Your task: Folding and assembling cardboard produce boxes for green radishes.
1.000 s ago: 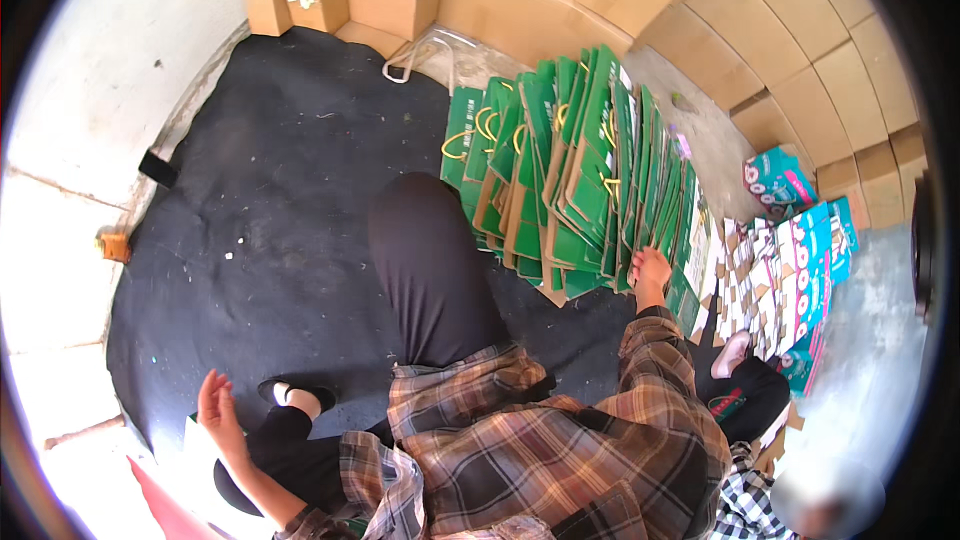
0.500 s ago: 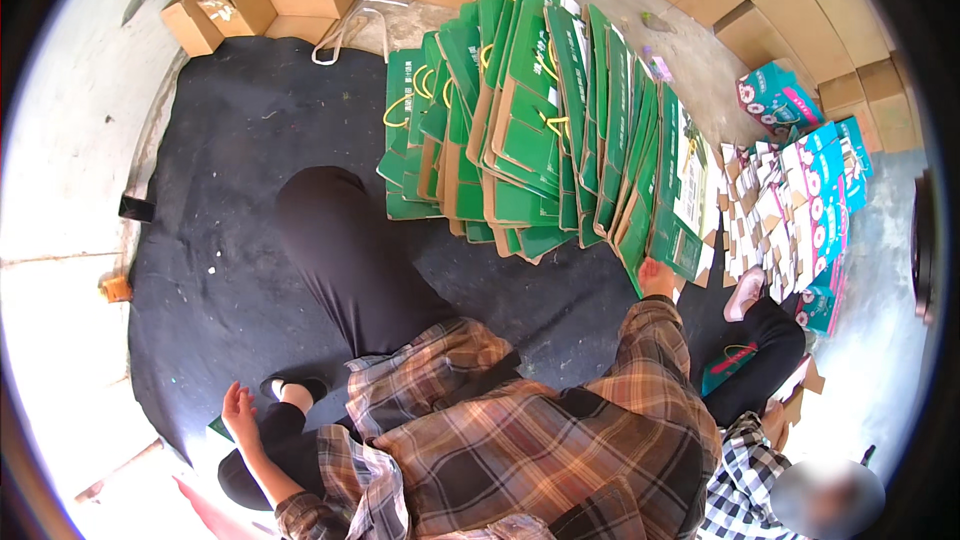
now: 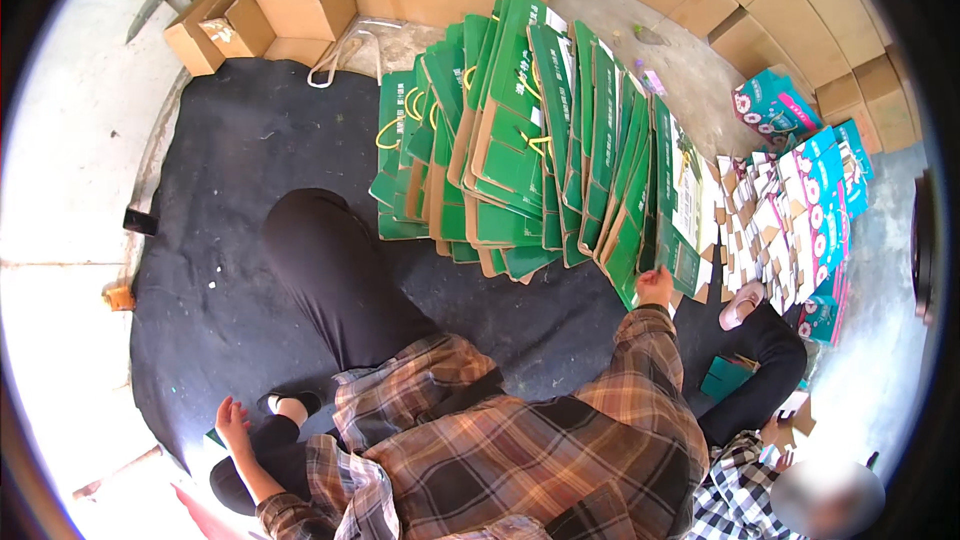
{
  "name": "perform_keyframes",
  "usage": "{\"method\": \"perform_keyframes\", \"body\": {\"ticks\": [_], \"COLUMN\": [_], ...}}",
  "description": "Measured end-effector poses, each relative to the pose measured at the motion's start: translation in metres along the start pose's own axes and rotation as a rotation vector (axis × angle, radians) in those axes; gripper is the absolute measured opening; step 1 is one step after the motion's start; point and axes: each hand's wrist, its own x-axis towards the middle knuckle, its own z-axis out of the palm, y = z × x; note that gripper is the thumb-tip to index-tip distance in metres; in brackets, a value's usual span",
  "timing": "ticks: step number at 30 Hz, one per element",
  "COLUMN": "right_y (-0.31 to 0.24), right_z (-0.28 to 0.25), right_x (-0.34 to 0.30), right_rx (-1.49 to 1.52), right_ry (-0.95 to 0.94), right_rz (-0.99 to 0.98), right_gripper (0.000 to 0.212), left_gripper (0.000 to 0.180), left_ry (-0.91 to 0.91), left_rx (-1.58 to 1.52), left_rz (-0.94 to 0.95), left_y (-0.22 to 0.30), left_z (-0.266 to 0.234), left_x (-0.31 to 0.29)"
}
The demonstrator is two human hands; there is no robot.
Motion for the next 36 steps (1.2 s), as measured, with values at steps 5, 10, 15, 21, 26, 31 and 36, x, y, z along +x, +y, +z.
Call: {"method": "perform_keyframes", "body": {"ticks": [5,10,15,21,26,31,36], "right_y": [-0.028,-0.096,-0.086,-0.008,0.061,0.081,0.148], "right_z": [0.057,0.167,0.271,0.28,0.261,0.27,0.286], "right_x": [-0.021,-0.071,-0.236,-0.401,-0.507,-0.536,-0.549], "right_rx": [0.314,0.324,0.219,0.085,-0.303,-0.642,-0.83], "right_ry": [-0.147,-0.43,-0.674,-1.077,-1.346,-1.693,-1.796], "right_rz": [-0.017,-0.062,-0.065,0.121,0.242,0.579,0.867], "right_gripper": [0.017,0.01,0.015,0.015,0.008,0.017,0.043], "left_gripper": [0.03,0.032,0.033,0.03,0.033,0.047,0.058], "left_ry": [0.025,0.027,0.033,0.044,0.091,0.011,-0.582], "left_rx": [-0.026,-0.069,-0.191,-0.43,-0.66,-1.118,-1.595], "left_rz": [-0.017,0.03,0.055,0.084,0.054,0.04,0.315], "left_y": [0.021,0.037,0.047,0.065,0.074,0.065,0.042], "left_z": [0.001,0.007,-0.004,-0.006,-0.024,-0.04,-0.055], "left_x": [-0.01,-0.01,-0.027,-0.034,-0.043,-0.026,0.002]}}
